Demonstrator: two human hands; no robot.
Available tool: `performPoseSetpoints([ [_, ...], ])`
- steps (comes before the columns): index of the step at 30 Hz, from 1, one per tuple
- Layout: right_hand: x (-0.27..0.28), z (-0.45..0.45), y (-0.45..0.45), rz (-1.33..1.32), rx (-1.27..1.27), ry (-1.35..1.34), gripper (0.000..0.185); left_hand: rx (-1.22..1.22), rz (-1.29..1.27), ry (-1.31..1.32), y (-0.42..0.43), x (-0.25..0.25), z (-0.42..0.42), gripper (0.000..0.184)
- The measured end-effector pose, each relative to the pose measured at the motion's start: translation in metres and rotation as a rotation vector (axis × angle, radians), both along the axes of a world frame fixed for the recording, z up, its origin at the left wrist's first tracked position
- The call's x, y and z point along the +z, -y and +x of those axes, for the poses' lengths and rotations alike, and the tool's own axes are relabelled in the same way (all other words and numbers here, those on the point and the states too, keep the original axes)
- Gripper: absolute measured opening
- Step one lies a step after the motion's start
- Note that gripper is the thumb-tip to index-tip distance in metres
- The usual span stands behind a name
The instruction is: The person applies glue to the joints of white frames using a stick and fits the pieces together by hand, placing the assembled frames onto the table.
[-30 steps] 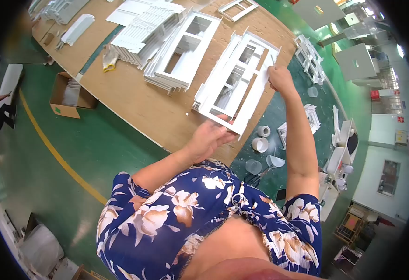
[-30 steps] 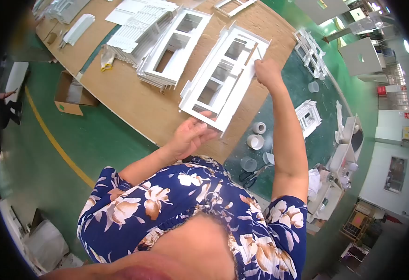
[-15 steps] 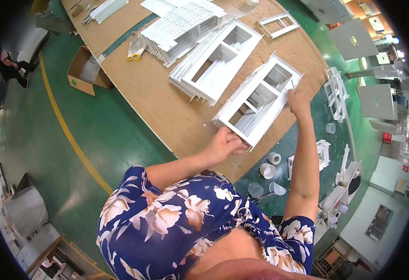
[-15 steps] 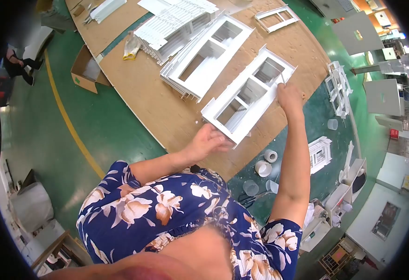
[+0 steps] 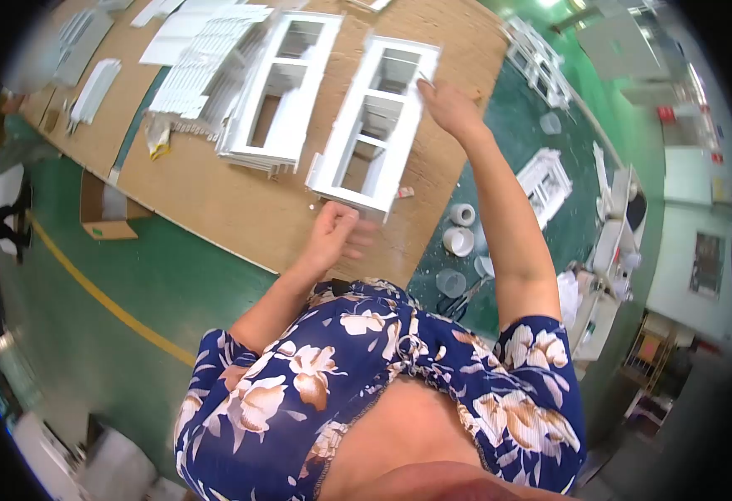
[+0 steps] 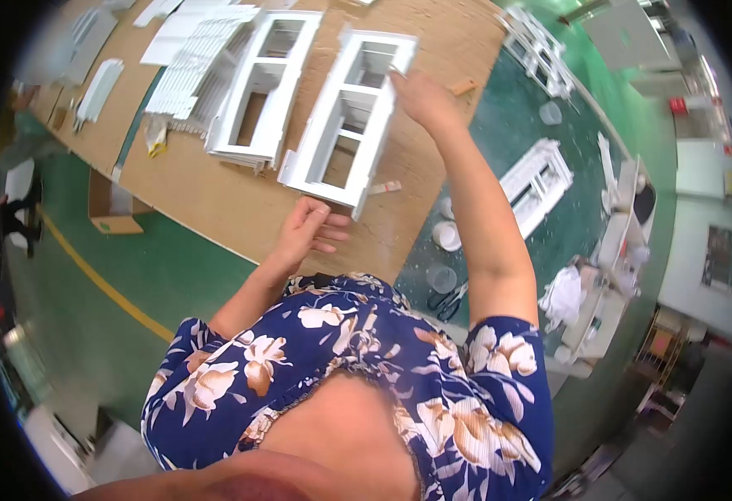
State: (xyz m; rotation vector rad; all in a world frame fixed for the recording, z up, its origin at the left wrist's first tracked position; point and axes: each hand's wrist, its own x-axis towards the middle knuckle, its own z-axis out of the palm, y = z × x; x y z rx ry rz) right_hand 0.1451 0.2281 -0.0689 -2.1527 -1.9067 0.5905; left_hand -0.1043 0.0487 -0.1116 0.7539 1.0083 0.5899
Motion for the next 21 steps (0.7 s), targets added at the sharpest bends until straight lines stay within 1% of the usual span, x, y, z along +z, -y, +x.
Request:
performPoseSetpoints([
  [3,0.021,0.012,0.017,0.031,0.056,-0.017,0.056,-0.128,0.006,-0.032,0.006,0.003,-0.004,0.018],
  [5,0.019,0.047,0.038,0.203,-0.097,-0.161,0.055,-0.171,0.055,-0.076,0.015,0.006,-0.006,0.019],
  [6,0.015,0.075,0.049,0.259,-0.176,-0.27,0.053,-0.227,0.025,-0.079,0.021,0.009,-0.005,0.019],
  [7,0.011,0.102,0.072,0.315,-0.258,-0.383,0.051,-0.257,0.049,-0.099,0.025,0.012,-0.005,0.017],
  [8,0.016,0.126,0.103,0.358,-0.254,-0.304,0.05,-0.285,0.077,-0.122,0.03,0.015,-0.003,0.016],
  [9,0.024,0.15,0.13,0.405,-0.239,-0.222,0.05,-0.327,0.054,-0.136,0.034,0.016,0.001,0.016],
  [11,0.045,0.162,0.198,0.343,-0.554,-0.376,0.039,-0.359,0.057,-0.138,0.042,0.019,0.013,0.014],
  [13,0.034,0.182,0.261,0.435,-0.537,-0.643,0.048,-0.416,0.089,-0.156,0.044,0.023,0.029,0.015],
  [15,0.029,0.169,0.312,0.442,-0.665,-0.855,0.047,-0.454,0.135,-0.119,0.045,0.026,0.051,0.015],
  [17,-0.007,0.17,0.354,0.46,-0.711,-1.138,0.041,-0.472,0.179,-0.144,0.039,0.024,0.077,0.015],
  [19,-0.035,0.157,0.375,0.381,-0.748,-1.249,0.03,-0.484,0.224,-0.183,0.029,0.019,0.105,0.016],
  [20,-0.048,0.149,0.377,0.306,-0.818,-1.24,0.023,-0.456,0.276,-0.198,0.022,0.016,0.121,0.016],
  [21,-0.06,0.142,0.377,0.255,-0.802,-1.197,0.022,-0.43,0.335,-0.208,0.014,0.015,0.137,0.017],
])
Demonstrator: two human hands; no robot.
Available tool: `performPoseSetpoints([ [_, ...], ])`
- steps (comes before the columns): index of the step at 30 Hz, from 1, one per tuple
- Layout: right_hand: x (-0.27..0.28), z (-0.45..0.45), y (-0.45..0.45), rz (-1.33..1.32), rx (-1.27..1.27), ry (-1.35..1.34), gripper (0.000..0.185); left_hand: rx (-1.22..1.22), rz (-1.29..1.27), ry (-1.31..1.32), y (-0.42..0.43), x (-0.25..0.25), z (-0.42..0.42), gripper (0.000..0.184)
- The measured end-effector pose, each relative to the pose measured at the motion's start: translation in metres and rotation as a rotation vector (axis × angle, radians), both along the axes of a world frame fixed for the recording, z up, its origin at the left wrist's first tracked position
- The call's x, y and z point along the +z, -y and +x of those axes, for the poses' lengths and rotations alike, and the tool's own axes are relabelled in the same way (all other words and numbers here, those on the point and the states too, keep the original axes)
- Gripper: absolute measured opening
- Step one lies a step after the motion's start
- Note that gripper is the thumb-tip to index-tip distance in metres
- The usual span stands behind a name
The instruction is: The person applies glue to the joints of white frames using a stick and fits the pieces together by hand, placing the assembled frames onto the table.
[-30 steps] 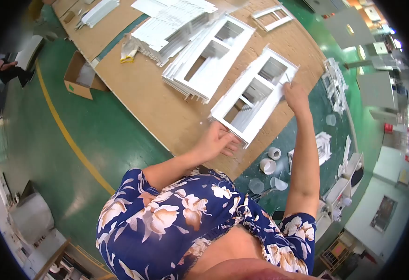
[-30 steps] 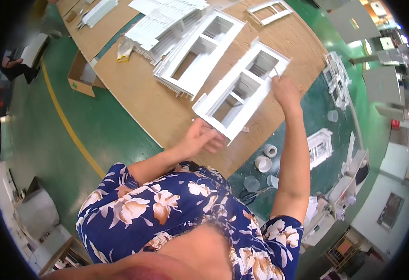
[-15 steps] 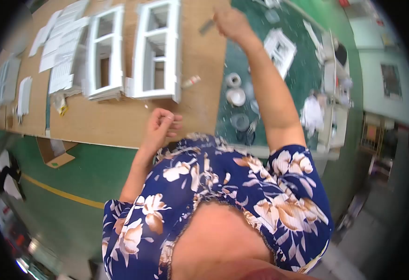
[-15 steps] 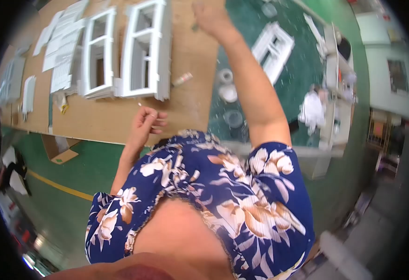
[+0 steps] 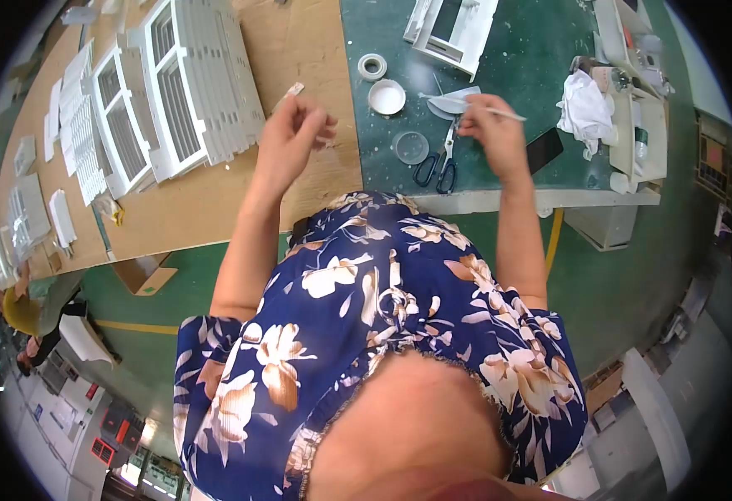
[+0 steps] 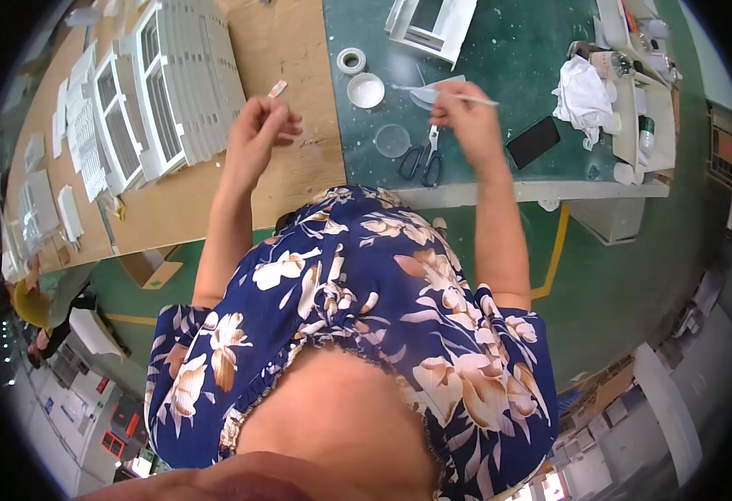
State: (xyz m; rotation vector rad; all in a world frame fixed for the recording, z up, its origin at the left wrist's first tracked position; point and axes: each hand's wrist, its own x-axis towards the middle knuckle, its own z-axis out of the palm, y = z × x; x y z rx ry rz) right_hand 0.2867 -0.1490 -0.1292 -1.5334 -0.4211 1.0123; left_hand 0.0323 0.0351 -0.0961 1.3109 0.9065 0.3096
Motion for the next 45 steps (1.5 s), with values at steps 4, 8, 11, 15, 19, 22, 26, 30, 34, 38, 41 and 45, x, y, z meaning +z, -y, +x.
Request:
performPoseSetpoints([
  [4,-0.053,-0.027,-0.02,0.019,0.024,0.007,0.02,-0.016,0.136,-0.011,-0.033,0.009,0.077,0.017],
  [8,-0.084,-0.038,-0.036,0.016,0.104,0.164,0.021,-0.128,0.421,-0.119,-0.063,-0.011,0.167,0.019],
  [11,-0.081,-0.035,-0.042,-0.028,0.155,0.315,0.02,-0.314,0.767,-0.378,-0.084,-0.051,0.227,0.034],
  [15,-0.091,-0.034,-0.043,0.049,0.15,0.495,0.013,-0.373,0.813,-0.62,-0.076,-0.06,0.291,0.055],
  [19,-0.089,-0.031,-0.044,0.024,0.174,0.61,0.011,-0.427,0.718,-0.759,-0.079,-0.068,0.319,0.059],
  [22,-0.082,-0.032,-0.043,0.05,0.151,0.581,0.01,-0.428,0.728,-0.785,-0.084,-0.077,0.326,0.053],
  [26,-0.092,-0.037,-0.046,0.075,0.151,0.622,0.009,-0.478,0.675,-0.801,-0.087,-0.075,0.326,0.044],
  [30,-0.092,-0.041,-0.046,0.035,0.156,0.7,0.009,-0.501,0.811,-0.785,-0.085,-0.084,0.326,0.048],
  [34,-0.089,-0.042,-0.044,0.077,0.147,0.681,0.009,-0.406,0.843,-0.759,-0.08,-0.079,0.329,0.044],
  [38,-0.101,-0.047,-0.047,0.136,0.129,0.679,0.012,-0.421,0.308,-0.435,-0.104,-0.092,0.327,0.031],
  [41,-0.091,-0.043,-0.048,0.151,0.124,0.63,0.014,-0.274,0.503,-0.196,-0.114,-0.106,0.321,0.035],
  [45,-0.075,-0.04,-0.036,0.044,0.179,0.445,0.018,-0.035,0.029,-0.103,-0.103,-0.015,0.266,0.027],
])
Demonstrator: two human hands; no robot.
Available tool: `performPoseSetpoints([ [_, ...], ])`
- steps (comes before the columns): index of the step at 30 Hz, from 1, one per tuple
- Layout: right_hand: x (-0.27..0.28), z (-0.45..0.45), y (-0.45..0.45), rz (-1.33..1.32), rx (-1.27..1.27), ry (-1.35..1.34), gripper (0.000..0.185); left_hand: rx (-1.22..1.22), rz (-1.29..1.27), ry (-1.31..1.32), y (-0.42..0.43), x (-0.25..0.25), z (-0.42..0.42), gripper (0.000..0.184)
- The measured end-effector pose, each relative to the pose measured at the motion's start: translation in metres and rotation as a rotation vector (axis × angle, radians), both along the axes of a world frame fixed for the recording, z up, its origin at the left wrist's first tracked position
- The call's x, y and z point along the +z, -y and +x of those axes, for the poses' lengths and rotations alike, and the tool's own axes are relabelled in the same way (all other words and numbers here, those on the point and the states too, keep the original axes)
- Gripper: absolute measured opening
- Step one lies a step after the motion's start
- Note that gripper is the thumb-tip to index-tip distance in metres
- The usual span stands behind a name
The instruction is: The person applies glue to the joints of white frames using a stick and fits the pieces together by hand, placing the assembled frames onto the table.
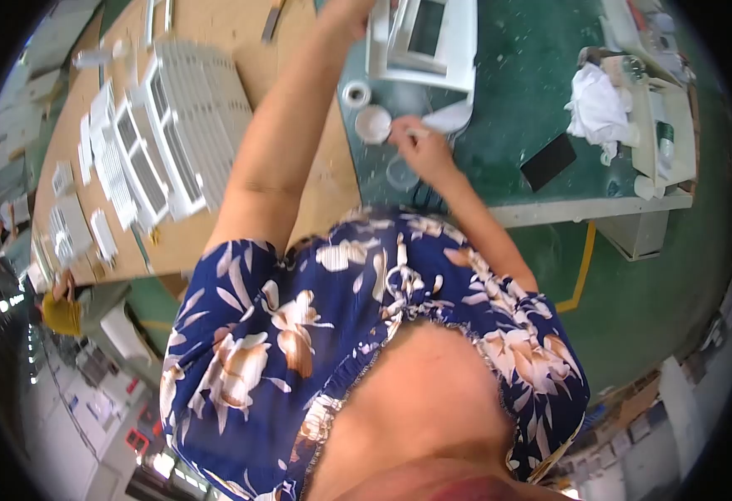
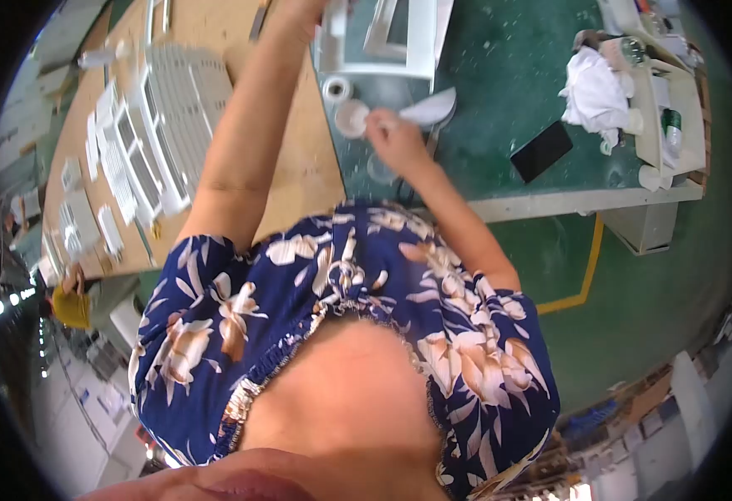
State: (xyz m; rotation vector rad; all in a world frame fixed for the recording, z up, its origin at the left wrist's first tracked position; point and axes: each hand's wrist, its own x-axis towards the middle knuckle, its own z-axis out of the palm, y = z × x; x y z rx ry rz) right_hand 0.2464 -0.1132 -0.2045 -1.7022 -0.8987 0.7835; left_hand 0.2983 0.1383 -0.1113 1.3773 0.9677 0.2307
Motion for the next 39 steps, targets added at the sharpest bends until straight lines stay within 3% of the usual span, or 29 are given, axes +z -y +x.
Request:
performPoseSetpoints([
  [1,0.0,0.002,0.0,-0.017,-0.011,-0.096,0.019,-0.105,-0.302,0.246,-0.035,-0.023,-0.021,0.019],
  [2,0.004,0.003,0.001,-0.033,0.008,-0.111,0.019,0.047,-0.313,0.397,0.001,0.04,-0.049,0.017],
  [4,0.007,0.007,0.003,-0.052,-0.02,-0.102,0.021,0.103,-0.223,0.502,-0.005,0.054,-0.099,0.019],
  [9,-0.004,0.003,-0.003,-0.026,-0.037,-0.156,0.024,0.326,-0.02,0.602,0.019,0.108,-0.204,0.021],
  [12,-0.015,0.0,-0.008,-0.076,0.013,-0.154,0.024,0.295,0.005,0.637,0.015,0.113,-0.259,0.024],
  [15,-0.016,0.0,-0.01,-0.205,0.031,-0.037,0.022,0.462,0.097,0.603,0.037,0.125,-0.283,0.025],
  [26,-0.047,0.021,-0.01,-0.18,-0.014,0.236,0.021,0.475,0.175,0.622,0.056,0.118,-0.286,0.025],
  [35,0.01,0.013,-0.005,-0.048,-0.091,0.199,0.021,0.42,0.225,0.686,0.072,0.13,-0.286,0.028],
  [39,-0.017,0.02,-0.012,-0.12,0.039,0.357,0.021,0.414,0.16,0.779,0.068,0.129,-0.291,0.022],
])
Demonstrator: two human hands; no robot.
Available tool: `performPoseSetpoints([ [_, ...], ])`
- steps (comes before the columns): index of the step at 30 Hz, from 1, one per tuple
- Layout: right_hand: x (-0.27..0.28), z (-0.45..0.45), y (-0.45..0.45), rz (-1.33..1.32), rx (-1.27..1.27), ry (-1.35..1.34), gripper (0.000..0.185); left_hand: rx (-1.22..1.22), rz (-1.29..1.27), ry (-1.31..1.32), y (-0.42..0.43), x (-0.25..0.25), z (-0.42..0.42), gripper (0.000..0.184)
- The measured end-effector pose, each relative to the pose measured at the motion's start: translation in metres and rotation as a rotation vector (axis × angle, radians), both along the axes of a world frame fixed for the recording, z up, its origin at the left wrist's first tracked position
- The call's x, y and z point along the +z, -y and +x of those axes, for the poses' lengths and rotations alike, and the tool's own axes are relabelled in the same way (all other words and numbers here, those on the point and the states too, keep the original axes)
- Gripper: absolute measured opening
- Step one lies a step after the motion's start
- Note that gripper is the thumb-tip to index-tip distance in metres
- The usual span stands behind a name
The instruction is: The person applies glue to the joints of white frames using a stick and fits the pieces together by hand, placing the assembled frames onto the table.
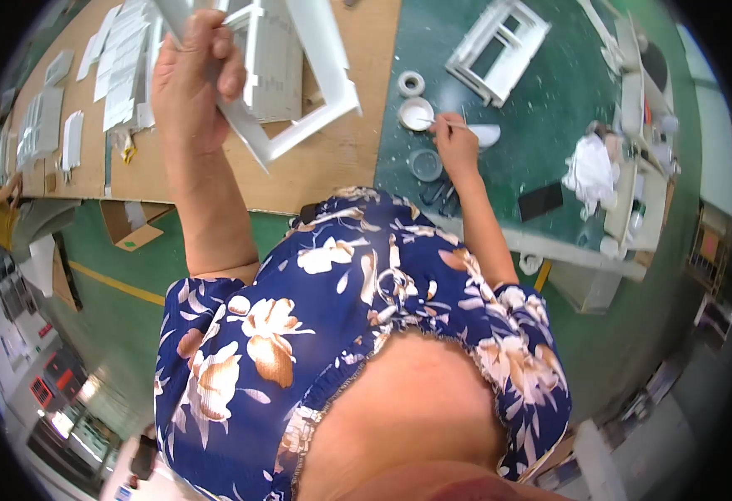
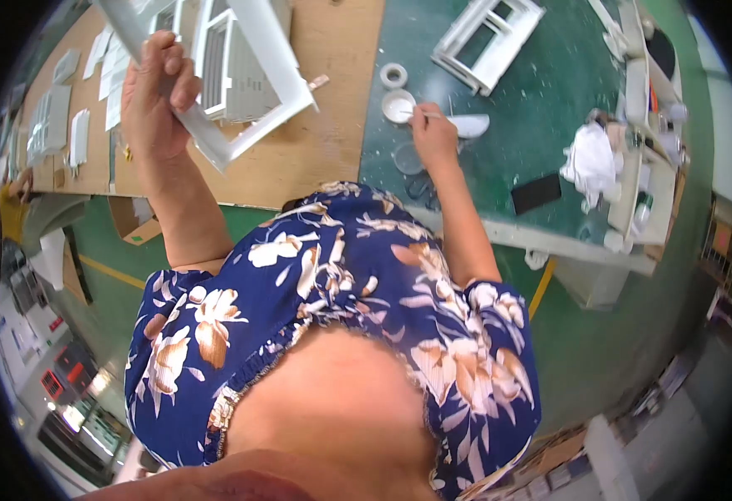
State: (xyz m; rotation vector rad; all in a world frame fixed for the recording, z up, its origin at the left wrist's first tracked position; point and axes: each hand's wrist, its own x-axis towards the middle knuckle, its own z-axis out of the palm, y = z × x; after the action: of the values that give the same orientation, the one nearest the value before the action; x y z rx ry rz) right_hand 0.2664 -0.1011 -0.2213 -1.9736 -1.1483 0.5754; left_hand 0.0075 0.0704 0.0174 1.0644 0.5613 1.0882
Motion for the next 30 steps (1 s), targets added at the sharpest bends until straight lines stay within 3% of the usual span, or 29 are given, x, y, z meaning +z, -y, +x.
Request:
performPoseSetpoints([
  [3,0.047,-0.014,0.003,0.136,-0.112,-0.181,0.018,0.043,-0.009,-0.016,0.004,0.006,-0.003,0.022],
  [4,0.038,-0.013,0.003,0.137,-0.098,-0.185,0.018,0.063,-0.001,-0.022,0.006,0.01,0.001,0.022],
  [6,0.023,-0.006,0.006,-0.019,0.024,0.0,0.017,0.092,-0.014,-0.045,0.012,0.018,0.003,0.02],
  [8,0.033,-0.005,0.006,-0.063,0.033,-0.038,0.018,0.128,-0.012,-0.051,0.005,0.014,0.012,0.019],
  [9,0.049,-0.007,0.007,0.011,-0.019,-0.091,0.018,-0.168,0.02,0.412,-0.003,0.002,0.019,0.018],
  [11,0.086,-0.014,0.007,0.12,-0.089,-0.192,0.019,-0.457,0.06,0.875,0.001,0.007,0.018,0.018],
  [13,0.114,-0.015,0.01,0.292,-0.128,-0.289,0.02,0.197,-0.021,-0.126,0.027,0.038,0.01,0.019],
  [14,0.13,-0.015,0.012,0.389,-0.123,-0.324,0.021,0.205,-0.028,-0.124,0.02,0.027,0.013,0.019],
  [15,0.145,-0.016,0.015,0.487,-0.121,-0.36,0.021,0.016,0.202,0.237,0.006,0.008,0.017,0.019],
  [17,0.175,-0.024,0.022,0.611,-0.087,-0.344,0.023,-0.176,0.426,0.595,0.005,0.001,0.026,0.019],
  [20,0.195,-0.04,0.022,0.772,0.043,-0.371,0.025,-0.317,0.132,0.842,0.024,0.021,0.037,0.02],
  [21,0.199,-0.045,0.021,0.87,0.15,-0.37,0.026,-0.314,0.161,0.865,0.026,0.023,0.039,0.021],
  [24,0.208,-0.053,0.015,0.792,0.321,-0.275,0.027,-0.295,0.237,0.898,0.027,0.026,0.045,0.021],
  [30,0.206,-0.069,0.002,0.788,0.362,-0.192,0.014,-0.286,0.344,0.861,0.024,0.022,0.043,0.022],
])
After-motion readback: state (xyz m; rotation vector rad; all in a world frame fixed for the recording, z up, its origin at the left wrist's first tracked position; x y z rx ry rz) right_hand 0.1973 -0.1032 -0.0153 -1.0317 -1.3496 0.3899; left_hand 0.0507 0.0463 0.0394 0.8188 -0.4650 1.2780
